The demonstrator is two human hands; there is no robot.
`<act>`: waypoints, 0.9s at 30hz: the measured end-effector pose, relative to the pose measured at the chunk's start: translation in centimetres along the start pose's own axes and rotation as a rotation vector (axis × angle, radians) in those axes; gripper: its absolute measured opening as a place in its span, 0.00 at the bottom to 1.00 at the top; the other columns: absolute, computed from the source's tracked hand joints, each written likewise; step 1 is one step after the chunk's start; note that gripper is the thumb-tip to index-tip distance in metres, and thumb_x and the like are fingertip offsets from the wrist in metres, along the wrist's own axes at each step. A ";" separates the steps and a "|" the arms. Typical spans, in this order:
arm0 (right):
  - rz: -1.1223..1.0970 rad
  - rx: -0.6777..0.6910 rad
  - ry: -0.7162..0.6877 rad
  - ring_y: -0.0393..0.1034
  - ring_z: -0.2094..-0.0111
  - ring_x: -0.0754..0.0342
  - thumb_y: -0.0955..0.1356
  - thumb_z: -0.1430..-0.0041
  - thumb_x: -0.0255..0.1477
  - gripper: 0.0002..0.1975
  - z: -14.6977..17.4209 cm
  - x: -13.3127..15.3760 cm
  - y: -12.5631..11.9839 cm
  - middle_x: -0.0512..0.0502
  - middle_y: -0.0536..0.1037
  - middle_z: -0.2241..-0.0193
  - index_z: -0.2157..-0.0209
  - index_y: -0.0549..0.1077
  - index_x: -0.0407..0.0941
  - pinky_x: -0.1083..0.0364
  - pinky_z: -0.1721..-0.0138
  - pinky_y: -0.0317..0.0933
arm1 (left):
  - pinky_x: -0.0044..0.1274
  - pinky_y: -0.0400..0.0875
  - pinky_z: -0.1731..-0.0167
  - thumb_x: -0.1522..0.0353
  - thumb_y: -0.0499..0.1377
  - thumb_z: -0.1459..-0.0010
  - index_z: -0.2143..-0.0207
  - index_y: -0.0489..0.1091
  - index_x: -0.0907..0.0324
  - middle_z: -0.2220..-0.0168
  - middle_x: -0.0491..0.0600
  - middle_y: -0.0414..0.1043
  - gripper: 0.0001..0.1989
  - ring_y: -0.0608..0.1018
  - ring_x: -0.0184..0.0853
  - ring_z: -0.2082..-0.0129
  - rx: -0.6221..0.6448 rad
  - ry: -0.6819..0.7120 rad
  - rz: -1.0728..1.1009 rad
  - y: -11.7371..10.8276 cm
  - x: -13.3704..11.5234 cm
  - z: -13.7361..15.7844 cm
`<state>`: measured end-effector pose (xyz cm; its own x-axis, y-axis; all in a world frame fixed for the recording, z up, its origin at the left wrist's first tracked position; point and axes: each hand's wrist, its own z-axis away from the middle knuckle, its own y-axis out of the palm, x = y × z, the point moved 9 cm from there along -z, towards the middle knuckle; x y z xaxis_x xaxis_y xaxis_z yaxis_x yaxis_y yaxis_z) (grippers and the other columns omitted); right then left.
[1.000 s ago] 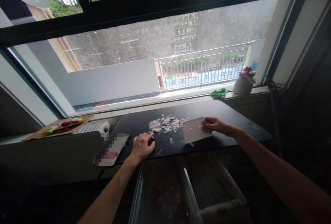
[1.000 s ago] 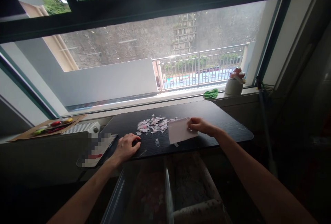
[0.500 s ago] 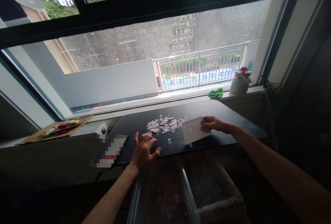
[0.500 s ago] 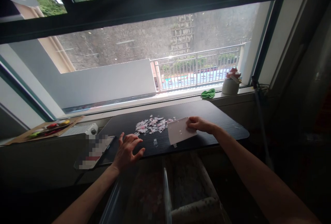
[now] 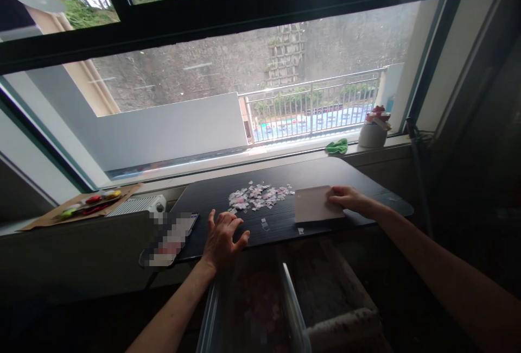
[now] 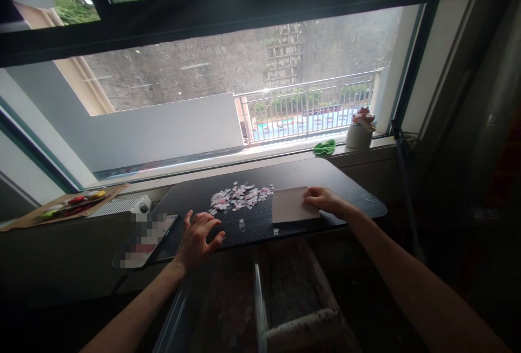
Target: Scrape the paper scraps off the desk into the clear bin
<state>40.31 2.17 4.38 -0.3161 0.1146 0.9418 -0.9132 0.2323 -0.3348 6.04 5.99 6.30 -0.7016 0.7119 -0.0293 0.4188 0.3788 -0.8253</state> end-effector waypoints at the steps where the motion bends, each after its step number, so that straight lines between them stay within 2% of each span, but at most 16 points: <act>1: -0.014 0.009 0.006 0.71 0.75 0.55 0.70 0.60 0.29 0.07 0.0 -0.1 0.3 0.49 0.78 0.76 0.74 0.73 0.43 0.58 0.75 0.63 | 0.48 0.43 0.40 0.60 0.54 0.45 0.62 0.70 0.56 0.62 0.50 0.72 0.12 0.71 0.41 0.53 0.001 0.000 0.001 0.0 0.0 0.0; 16: -0.100 0.076 0.006 0.74 0.71 0.52 0.72 0.62 0.30 0.09 0.8 -0.8 1.5 0.48 0.79 0.75 0.74 0.74 0.42 0.55 0.69 0.67 | 0.47 0.43 0.40 0.61 0.55 0.45 0.63 0.70 0.55 0.63 0.49 0.72 0.10 0.70 0.41 0.54 0.016 -0.004 0.013 0.0 -0.2 0.0; 27: -0.118 0.058 0.027 0.73 0.73 0.53 0.73 0.63 0.30 0.10 1.6 -0.8 0.6 0.48 0.80 0.75 0.74 0.75 0.43 0.56 0.71 0.66 | 0.47 0.44 0.40 0.60 0.55 0.45 0.64 0.71 0.56 0.63 0.50 0.72 0.11 0.71 0.41 0.54 0.022 -0.011 0.019 0.0 -0.2 0.0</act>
<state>39.57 0.72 3.47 -0.1995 0.1162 0.9730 -0.9571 0.1898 -0.2189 6.18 5.87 6.34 -0.7003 0.7120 -0.0512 0.4194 0.3524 -0.8366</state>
